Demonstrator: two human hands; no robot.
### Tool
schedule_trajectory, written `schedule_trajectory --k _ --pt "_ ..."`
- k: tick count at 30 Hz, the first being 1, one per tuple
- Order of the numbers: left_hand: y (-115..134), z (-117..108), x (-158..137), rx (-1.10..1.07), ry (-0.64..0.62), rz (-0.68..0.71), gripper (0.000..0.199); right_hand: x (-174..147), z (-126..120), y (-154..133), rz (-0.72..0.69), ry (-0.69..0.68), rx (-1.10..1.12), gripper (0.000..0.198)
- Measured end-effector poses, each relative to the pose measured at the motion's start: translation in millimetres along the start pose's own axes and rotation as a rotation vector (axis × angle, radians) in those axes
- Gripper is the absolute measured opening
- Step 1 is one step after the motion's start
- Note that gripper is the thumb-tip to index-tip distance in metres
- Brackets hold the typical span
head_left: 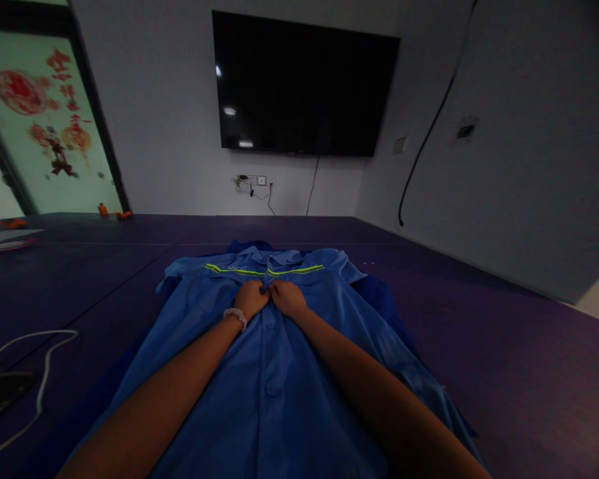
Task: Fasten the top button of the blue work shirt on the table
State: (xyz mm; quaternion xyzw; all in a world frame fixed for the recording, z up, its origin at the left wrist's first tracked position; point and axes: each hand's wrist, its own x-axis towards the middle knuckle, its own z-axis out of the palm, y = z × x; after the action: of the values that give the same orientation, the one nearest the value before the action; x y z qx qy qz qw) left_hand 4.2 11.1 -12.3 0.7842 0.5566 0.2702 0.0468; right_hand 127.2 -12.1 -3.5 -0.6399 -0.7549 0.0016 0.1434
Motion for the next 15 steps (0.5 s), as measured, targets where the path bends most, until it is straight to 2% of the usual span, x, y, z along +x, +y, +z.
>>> schedule_trajectory --k 15 --pt "-2.6 0.6 0.9 -0.017 -0.028 0.020 0.015 -0.5 0.7 0.3 -0.022 0.007 -0.005 0.031"
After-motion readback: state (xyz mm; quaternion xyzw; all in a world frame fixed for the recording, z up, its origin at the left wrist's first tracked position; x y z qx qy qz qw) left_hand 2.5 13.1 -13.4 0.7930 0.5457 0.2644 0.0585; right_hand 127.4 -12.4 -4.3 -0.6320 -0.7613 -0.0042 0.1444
